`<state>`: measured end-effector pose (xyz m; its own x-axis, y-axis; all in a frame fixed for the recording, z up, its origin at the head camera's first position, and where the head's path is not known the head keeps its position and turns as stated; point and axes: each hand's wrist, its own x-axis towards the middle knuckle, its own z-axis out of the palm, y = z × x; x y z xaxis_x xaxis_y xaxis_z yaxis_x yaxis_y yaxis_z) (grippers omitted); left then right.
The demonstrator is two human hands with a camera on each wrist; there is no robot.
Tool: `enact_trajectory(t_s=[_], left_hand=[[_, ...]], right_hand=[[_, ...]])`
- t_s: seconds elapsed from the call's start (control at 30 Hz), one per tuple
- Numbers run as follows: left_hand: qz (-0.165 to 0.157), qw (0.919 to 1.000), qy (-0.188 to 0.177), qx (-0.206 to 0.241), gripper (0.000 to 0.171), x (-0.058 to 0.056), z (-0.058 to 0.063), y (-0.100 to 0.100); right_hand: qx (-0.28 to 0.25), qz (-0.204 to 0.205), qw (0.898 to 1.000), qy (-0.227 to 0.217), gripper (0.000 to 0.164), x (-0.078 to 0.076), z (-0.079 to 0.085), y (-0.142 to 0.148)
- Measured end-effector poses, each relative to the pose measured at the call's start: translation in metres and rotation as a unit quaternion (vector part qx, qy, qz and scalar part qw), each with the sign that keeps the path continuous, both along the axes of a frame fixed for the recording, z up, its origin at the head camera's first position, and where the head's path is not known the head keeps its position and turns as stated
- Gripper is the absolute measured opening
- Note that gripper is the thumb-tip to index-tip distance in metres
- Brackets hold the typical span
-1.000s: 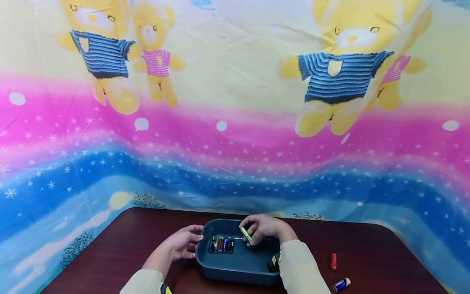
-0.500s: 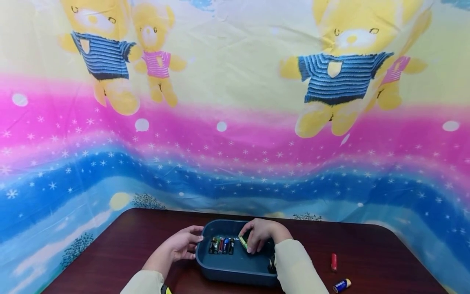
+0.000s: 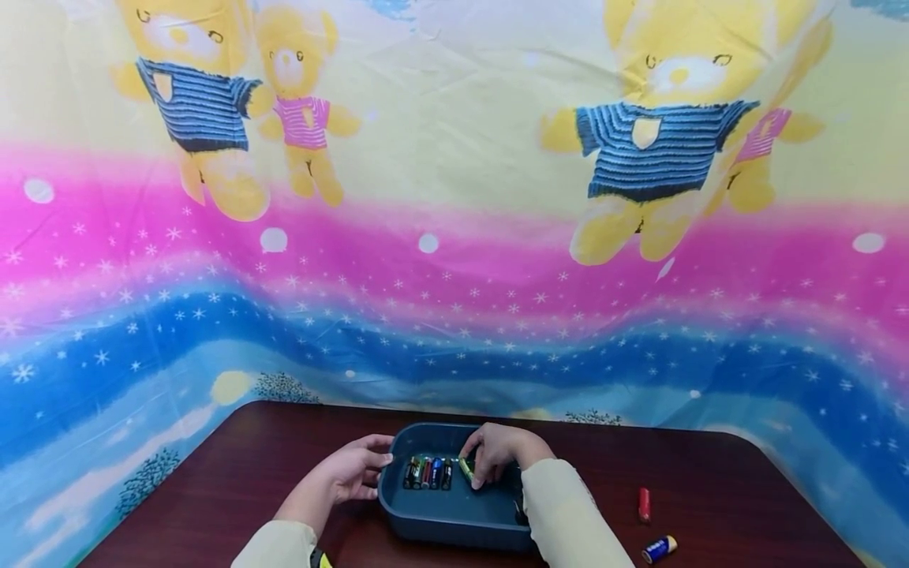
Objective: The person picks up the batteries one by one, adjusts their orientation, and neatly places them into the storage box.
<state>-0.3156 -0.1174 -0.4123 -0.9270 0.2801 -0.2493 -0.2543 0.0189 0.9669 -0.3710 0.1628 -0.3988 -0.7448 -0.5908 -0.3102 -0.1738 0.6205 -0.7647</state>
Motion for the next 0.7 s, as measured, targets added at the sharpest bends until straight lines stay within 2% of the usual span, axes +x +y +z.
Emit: enact_trajectory(t_s=[0.7], left_hand=[[-0.008, 0.9999, 0.009, -0.002, 0.041, 0.0, -0.001, -0.001]], right_hand=[[-0.018, -0.019, 0.999, -0.022, 0.042, -0.002, -0.008, -0.012]])
